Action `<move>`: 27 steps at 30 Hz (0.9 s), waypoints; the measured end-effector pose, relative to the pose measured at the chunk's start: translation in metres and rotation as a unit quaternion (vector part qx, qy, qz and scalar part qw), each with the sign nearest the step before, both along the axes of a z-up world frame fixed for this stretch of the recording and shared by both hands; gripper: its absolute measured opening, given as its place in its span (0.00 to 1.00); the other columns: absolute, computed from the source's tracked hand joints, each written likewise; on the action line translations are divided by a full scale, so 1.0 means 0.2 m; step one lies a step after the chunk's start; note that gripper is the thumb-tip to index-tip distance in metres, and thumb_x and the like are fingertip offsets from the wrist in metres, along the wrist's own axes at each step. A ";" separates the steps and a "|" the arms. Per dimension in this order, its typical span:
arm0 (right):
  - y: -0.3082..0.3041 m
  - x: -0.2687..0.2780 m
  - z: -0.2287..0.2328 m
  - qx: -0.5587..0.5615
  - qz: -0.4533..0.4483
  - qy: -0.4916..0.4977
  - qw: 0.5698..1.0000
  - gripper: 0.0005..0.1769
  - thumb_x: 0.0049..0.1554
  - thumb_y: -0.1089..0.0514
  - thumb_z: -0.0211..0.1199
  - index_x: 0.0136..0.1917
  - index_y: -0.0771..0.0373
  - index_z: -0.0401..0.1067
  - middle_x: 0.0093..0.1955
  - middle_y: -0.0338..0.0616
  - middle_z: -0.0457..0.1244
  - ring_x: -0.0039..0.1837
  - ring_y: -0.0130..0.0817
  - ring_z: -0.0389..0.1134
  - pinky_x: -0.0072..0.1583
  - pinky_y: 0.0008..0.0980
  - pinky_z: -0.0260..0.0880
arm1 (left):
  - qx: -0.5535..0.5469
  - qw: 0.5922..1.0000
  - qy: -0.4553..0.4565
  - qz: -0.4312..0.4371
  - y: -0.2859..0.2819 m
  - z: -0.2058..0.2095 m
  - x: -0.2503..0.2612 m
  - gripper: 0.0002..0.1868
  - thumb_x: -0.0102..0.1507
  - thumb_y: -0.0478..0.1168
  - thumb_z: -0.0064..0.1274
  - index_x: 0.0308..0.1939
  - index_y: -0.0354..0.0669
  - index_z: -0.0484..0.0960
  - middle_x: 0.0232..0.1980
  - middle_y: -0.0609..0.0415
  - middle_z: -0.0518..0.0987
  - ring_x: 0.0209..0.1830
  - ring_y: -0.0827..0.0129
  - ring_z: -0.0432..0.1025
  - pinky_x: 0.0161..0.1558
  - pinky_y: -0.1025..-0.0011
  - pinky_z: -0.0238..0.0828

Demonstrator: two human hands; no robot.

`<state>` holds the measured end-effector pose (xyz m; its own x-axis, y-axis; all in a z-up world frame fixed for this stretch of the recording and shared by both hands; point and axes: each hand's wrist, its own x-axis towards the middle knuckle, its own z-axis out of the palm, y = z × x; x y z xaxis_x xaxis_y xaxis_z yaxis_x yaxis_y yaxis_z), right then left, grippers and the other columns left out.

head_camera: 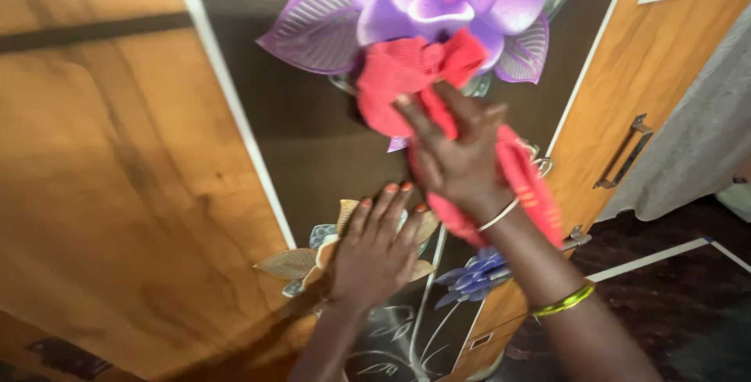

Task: The person wipes the surface of a wooden wardrobe door with a pink cloth. They clean around decorative floral patterns and the door handle, moving the cloth in circular and sweeping motions across the wood and painted areas.

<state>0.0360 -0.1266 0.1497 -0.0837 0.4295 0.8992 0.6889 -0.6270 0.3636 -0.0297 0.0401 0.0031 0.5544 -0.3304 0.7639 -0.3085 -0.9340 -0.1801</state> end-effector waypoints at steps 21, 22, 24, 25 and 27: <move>0.93 -0.56 0.02 0.016 -0.002 0.023 1.000 0.26 0.59 0.48 0.62 0.70 0.45 0.64 0.70 0.56 0.59 0.53 0.49 0.64 0.50 0.55 0.57 | -0.078 0.968 -0.228 0.067 0.91 0.15 -0.59 0.34 0.73 0.57 0.40 0.77 0.47 0.53 0.81 0.41 0.59 0.82 0.42 0.54 0.80 0.37 0.30; 0.94 -0.61 -0.05 -0.017 0.003 0.057 0.998 0.31 0.60 0.47 0.63 0.76 0.42 0.66 0.67 0.54 0.61 0.47 0.44 0.65 0.48 0.50 0.59 | -0.082 0.968 -0.232 0.040 0.92 0.15 -0.60 0.34 0.74 0.58 0.39 0.78 0.47 0.51 0.81 0.40 0.58 0.82 0.41 0.54 0.80 0.38 0.31; 0.95 -0.66 -0.20 -0.006 0.059 -0.004 0.998 0.32 0.63 0.46 0.62 0.79 0.43 0.63 0.67 0.49 0.61 0.53 0.44 0.68 0.52 0.47 0.61 | -0.075 0.967 -0.242 0.024 0.93 0.14 -0.60 0.35 0.74 0.60 0.39 0.79 0.49 0.51 0.79 0.41 0.56 0.82 0.43 0.54 0.81 0.37 0.31; 0.92 -0.64 -0.27 -0.026 0.064 0.009 0.998 0.33 0.59 0.46 0.63 0.77 0.43 0.65 0.64 0.48 0.62 0.52 0.43 0.68 0.51 0.48 0.62 | -0.072 0.966 -0.248 0.018 0.93 0.14 -0.61 0.36 0.74 0.62 0.39 0.80 0.50 0.51 0.78 0.41 0.56 0.81 0.44 0.53 0.81 0.37 0.31; 0.84 -0.54 -0.43 -0.041 0.076 -0.003 0.996 0.33 0.54 0.47 0.66 0.72 0.44 0.68 0.60 0.46 0.62 0.50 0.42 0.68 0.51 0.51 0.65 | -0.043 0.967 -0.248 0.043 0.94 0.14 -0.61 0.35 0.74 0.60 0.41 0.80 0.52 0.53 0.79 0.41 0.56 0.82 0.44 0.53 0.80 0.38 0.32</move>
